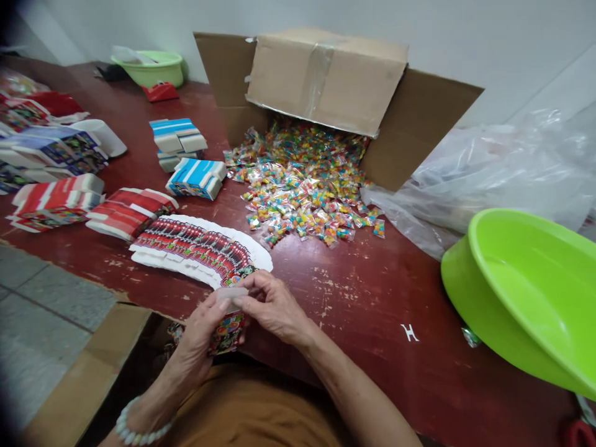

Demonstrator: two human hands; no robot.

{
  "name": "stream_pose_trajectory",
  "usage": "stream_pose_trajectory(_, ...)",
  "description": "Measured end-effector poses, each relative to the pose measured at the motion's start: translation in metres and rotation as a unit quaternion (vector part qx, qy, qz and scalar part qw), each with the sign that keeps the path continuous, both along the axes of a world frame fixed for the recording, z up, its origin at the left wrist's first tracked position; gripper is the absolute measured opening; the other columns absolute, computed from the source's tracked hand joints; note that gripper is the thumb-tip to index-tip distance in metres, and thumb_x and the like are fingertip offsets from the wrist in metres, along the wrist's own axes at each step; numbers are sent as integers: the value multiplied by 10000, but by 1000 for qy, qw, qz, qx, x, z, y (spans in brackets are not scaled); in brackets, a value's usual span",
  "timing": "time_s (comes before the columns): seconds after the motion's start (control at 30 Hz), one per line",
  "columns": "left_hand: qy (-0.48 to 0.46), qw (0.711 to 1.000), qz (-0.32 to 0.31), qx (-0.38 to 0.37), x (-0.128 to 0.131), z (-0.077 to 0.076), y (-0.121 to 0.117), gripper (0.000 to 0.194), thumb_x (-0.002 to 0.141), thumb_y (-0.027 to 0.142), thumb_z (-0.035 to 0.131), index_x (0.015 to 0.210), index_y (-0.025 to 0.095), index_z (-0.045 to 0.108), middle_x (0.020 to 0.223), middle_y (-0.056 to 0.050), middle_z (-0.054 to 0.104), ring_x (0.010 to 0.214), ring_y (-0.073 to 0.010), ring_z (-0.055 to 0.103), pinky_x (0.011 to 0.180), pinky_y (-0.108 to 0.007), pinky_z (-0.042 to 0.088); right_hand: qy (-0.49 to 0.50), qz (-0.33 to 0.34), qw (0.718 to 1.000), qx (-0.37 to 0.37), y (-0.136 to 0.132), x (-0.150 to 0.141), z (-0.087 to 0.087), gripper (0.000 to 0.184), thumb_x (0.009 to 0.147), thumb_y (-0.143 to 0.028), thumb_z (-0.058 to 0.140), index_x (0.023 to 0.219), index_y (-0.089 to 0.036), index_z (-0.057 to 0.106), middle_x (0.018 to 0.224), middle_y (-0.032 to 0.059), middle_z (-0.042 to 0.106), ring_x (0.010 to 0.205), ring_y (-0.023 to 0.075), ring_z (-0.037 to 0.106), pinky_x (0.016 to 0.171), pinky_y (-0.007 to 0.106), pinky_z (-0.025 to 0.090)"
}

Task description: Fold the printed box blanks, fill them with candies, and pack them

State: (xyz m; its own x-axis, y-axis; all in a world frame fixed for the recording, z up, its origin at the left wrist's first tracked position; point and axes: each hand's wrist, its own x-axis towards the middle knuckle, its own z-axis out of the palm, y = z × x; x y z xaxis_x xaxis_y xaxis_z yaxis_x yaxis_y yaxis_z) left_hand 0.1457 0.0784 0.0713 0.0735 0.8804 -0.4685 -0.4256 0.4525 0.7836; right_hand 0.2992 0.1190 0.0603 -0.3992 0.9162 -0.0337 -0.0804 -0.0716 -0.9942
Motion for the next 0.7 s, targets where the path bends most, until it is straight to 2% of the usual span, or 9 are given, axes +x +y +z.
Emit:
stream_pose_trajectory(0.07, -36, 998, -32, -36, -3, 1, 2, 464, 752, 556, 775, 995, 200, 606, 645, 5, 711, 480, -156, 643, 444, -242, 538, -40, -42, 989, 134, -2, 0, 2, 206, 890, -408, 687, 893, -214, 754, 867, 45, 716, 761, 158, 649, 715, 291, 527)
stream_pose_trajectory(0.13, -97, 989, -72, -83, -6, 4, 6, 497, 785, 651, 692, 976, 203, 588, 614, -4, 703, 435, -178, 643, 431, -283, 552, -74, -25, 970, 229, -4, 3, 7, 191, 938, -356, 630, 955, -231, 773, 953, 70, 760, 887, 191, 690, 830, 331, 537)
stream_pose_trajectory(0.17, -125, 984, -89, -92, -7, 5, 7, 518, 800, 683, 649, 979, 202, 587, 609, -8, 699, 424, -189, 646, 426, -297, 554, -85, -4, 964, 251, -4, 4, 9, 204, 960, -335, 597, 999, -240, 773, 994, 72, 770, 940, 198, 699, 875, 342, 534)
stream_pose_trajectory(0.23, -155, 979, -103, -83, -7, 6, 9, 546, 832, 705, 585, 1047, 203, 591, 632, -8, 702, 431, -202, 660, 411, -292, 535, -105, 16, 965, 241, -6, 5, 13, 214, 975, -316, 571, 1002, -245, 771, 1031, 65, 777, 967, 197, 708, 903, 347, 531)
stream_pose_trajectory(0.37, -137, 986, -77, -54, -2, 8, 10, 652, 848, 690, 578, 1278, 201, 547, 759, -22, 739, 495, -190, 679, 401, -248, 481, -99, -12, 989, 112, -3, 1, 14, 129, 900, -298, 666, 902, -201, 750, 1011, 61, 782, 857, 185, 723, 815, 323, 552)
stream_pose_trajectory(0.43, -128, 988, -64, -49, 0, 10, 10, 670, 854, 668, 589, 1314, 183, 550, 785, -33, 748, 524, -184, 680, 429, -249, 493, -65, -2, 996, 57, 0, 0, 13, 109, 885, -268, 664, 897, -186, 735, 1051, 62, 780, 891, 184, 723, 824, 319, 554)
stream_pose_trajectory(0.53, -122, 990, -59, -47, -1, 12, 9, 674, 865, 649, 588, 1320, 152, 580, 748, -41, 746, 511, -175, 663, 454, -258, 509, -36, 11, 999, 1, 4, 1, 15, 102, 862, -252, 672, 827, -162, 707, 999, 62, 783, 838, 172, 715, 771, 302, 560)
stream_pose_trajectory(0.6, -126, 988, -67, -60, -3, 12, 9, 653, 861, 633, 601, 1295, 145, 605, 687, -32, 728, 481, -177, 651, 446, -266, 516, -41, 25, 999, 10, 6, 3, 20, 107, 851, -241, 681, 789, -155, 691, 985, 66, 778, 816, 168, 705, 738, 291, 555)
stream_pose_trajectory(0.7, -139, 985, -49, -86, -5, 10, 11, 473, 852, 502, 665, 1179, 160, 655, 644, -7, 702, 467, -180, 648, 438, -274, 529, -60, 62, 993, 85, 5, 6, 28, 122, 895, -240, 646, 805, -177, 698, 991, 53, 756, 872, 167, 692, 803, 307, 544)
